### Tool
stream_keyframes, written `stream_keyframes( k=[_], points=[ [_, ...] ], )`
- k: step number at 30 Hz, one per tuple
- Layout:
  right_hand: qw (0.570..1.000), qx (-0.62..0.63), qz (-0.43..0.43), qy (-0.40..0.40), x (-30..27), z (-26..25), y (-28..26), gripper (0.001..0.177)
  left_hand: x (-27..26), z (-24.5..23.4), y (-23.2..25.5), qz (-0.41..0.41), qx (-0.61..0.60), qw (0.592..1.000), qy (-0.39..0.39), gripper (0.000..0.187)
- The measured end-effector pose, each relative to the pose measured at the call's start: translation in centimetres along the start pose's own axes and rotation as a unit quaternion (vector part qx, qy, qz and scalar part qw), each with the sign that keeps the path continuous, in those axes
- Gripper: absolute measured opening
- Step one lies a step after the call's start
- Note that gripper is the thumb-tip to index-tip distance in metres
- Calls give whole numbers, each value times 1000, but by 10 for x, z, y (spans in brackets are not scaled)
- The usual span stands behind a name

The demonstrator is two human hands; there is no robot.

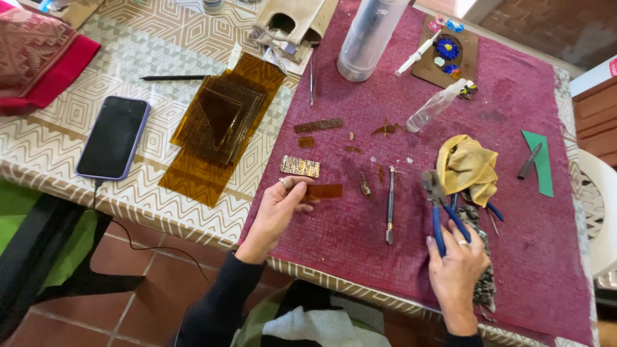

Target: Cleaning and cutting small pieces of brown glass using a spray bottle, cloth, and glass cutter.

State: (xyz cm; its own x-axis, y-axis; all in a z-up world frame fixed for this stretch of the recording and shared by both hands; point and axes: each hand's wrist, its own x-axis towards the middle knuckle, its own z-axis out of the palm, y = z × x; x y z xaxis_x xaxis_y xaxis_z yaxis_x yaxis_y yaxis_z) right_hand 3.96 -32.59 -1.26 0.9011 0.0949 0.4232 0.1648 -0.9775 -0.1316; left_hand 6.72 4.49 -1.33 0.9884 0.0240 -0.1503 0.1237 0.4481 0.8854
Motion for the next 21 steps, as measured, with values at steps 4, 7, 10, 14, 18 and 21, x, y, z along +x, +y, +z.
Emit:
stream_keyframes(
  k=[4, 7, 10, 14, 18, 21],
  points=[
    [998, -58, 18, 6, -4, 0, 17, 38, 14, -15, 10, 45, 92, 994, 45, 24],
    [998, -61, 22, 6, -7, 1, 25, 40, 26, -20, 24, 74, 190, 973, 112, 20],
    [999, -30, 28, 8, -6, -4, 19, 36, 45, -26, 32, 116, 231, 953, 159, 17],
    [987, -156, 25, -21, 13, -34, -19, 43, 67, -27, 41, 179, 160, 960, 147, 15],
    [996, 65, -53, 28, 53, -45, -53, 33, 104, -22, 50, 179, 104, 975, 82, 18],
    [967, 195, -161, 17, 113, -42, -95, 35, 124, -9, 64, 154, 108, 980, 58, 19]
  ],
)
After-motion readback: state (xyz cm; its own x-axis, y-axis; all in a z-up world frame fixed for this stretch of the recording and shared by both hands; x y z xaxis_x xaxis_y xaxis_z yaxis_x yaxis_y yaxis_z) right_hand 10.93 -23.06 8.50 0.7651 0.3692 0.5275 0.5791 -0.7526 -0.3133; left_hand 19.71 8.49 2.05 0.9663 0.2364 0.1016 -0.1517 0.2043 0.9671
